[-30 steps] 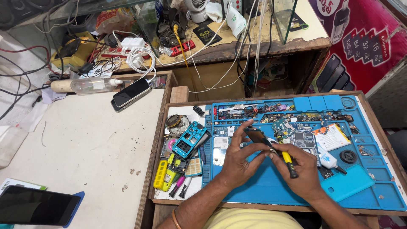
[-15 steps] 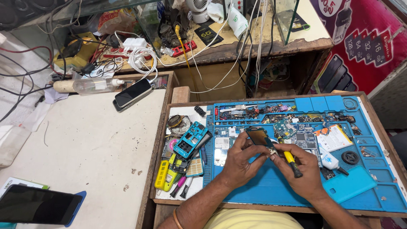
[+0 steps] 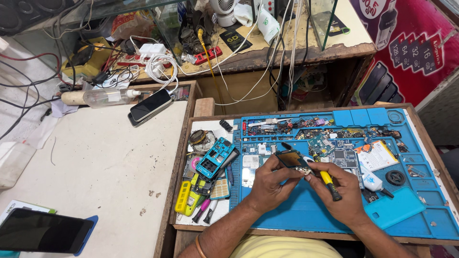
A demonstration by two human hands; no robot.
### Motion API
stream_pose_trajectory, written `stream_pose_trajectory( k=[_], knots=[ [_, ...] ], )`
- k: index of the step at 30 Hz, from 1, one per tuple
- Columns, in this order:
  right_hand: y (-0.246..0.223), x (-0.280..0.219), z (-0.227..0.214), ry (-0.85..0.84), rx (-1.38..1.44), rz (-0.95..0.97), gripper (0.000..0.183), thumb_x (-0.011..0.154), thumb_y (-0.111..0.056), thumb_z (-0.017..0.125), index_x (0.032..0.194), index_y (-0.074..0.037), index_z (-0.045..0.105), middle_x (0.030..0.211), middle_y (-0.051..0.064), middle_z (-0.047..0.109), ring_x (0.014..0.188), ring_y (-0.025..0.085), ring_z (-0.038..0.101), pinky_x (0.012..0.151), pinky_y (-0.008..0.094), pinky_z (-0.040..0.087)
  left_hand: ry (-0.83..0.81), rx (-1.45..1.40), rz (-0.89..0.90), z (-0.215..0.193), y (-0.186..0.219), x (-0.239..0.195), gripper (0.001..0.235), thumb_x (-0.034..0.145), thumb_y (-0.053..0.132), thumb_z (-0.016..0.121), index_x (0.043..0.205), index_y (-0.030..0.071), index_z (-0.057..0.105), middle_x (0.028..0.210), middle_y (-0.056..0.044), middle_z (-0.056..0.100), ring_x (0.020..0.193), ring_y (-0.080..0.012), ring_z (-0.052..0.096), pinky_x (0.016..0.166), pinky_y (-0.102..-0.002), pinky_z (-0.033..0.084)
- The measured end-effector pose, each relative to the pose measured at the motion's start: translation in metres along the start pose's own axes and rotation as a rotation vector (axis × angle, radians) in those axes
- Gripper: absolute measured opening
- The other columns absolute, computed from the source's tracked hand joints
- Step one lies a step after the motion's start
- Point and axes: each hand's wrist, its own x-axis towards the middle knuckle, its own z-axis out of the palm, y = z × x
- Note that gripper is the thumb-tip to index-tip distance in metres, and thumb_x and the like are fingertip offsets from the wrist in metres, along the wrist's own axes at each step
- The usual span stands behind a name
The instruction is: The person holds a green circuit board and uses a yellow-handled screwdriver to scrape and clean the surface of the board. They rotate the board to access different areas and continue scraping specific components and traces.
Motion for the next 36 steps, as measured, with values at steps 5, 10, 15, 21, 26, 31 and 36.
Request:
stream_pose_trajectory(
  k=[5, 10, 15, 21, 26, 31, 36],
  knots=[
    [-0.001, 0.000, 0.000, 0.003, -0.004, 0.001, 0.034, 0.086, -0.003, 0.074, 0.120, -0.003, 0.072, 0.093, 0.006, 0.077, 0.086, 0.009, 0.070, 0.074, 0.023, 0.056, -0.008, 0.038, -0.048, -0.001, 0.001, 0.001, 0.023, 0.090, 0.004, 0.082, 0.110, 0.013, 0.075, 0.108, -0.006, 0.062, 0.087, -0.0118, 0.069, 0.070, -0.026, 0.061],
    [0.001, 0.001, 0.000, 0.004, -0.015, -0.004, 0.034, 0.085, -0.005, 0.076, 0.119, -0.003, 0.073, 0.093, 0.006, 0.076, 0.085, 0.009, 0.069, 0.074, 0.023, 0.055, 0.031, 0.064, -0.053, -0.001, 0.001, 0.000, 0.020, 0.087, 0.005, 0.084, 0.105, 0.012, 0.076, 0.101, -0.006, 0.062, 0.083, -0.0133, 0.069, 0.067, -0.027, 0.058],
    [0.003, 0.000, 0.000, 0.013, -0.059, 0.021, 0.035, 0.084, -0.006, 0.077, 0.119, -0.003, 0.073, 0.091, 0.006, 0.077, 0.083, 0.010, 0.069, 0.074, 0.025, 0.055, 0.073, 0.059, -0.014, -0.003, 0.001, 0.001, 0.017, 0.088, 0.005, 0.081, 0.103, 0.010, 0.075, 0.099, -0.007, 0.067, 0.088, -0.0174, 0.071, 0.074, -0.031, 0.059],
    [0.004, 0.000, 0.002, -0.013, 0.016, 0.068, 0.037, 0.084, -0.003, 0.074, 0.121, -0.001, 0.071, 0.094, 0.006, 0.079, 0.087, 0.011, 0.072, 0.076, 0.024, 0.056, 0.084, -0.116, -0.118, -0.002, 0.007, 0.004, 0.027, 0.096, 0.012, 0.079, 0.120, 0.007, 0.066, 0.107, -0.010, 0.075, 0.094, -0.0147, 0.075, 0.076, -0.027, 0.062],
    [0.013, -0.002, 0.004, -0.027, 0.059, 0.091, 0.038, 0.085, -0.004, 0.074, 0.122, -0.001, 0.071, 0.094, 0.008, 0.077, 0.087, 0.011, 0.072, 0.075, 0.023, 0.057, 0.094, -0.152, -0.184, -0.002, 0.008, 0.004, 0.026, 0.098, 0.011, 0.077, 0.121, 0.006, 0.065, 0.106, -0.009, 0.075, 0.088, -0.0134, 0.074, 0.073, -0.026, 0.061],
    [0.017, -0.002, 0.004, -0.029, 0.047, 0.135, 0.038, 0.084, -0.005, 0.075, 0.122, -0.001, 0.072, 0.091, 0.010, 0.076, 0.085, 0.013, 0.074, 0.073, 0.025, 0.057, 0.081, -0.161, -0.179, -0.002, 0.006, 0.004, 0.030, 0.097, 0.011, 0.076, 0.123, 0.007, 0.060, 0.109, -0.009, 0.073, 0.089, -0.0128, 0.073, 0.073, -0.027, 0.060],
    [0.019, 0.000, 0.004, -0.082, 0.050, 0.157, 0.039, 0.083, -0.007, 0.076, 0.121, 0.000, 0.070, 0.095, 0.010, 0.079, 0.088, 0.014, 0.077, 0.076, 0.026, 0.061, 0.073, -0.218, -0.277, -0.001, 0.002, 0.001, 0.041, 0.098, 0.013, 0.073, 0.128, 0.010, 0.045, 0.098, -0.008, 0.073, 0.084, -0.0091, 0.069, 0.070, -0.024, 0.055]
  ],
)
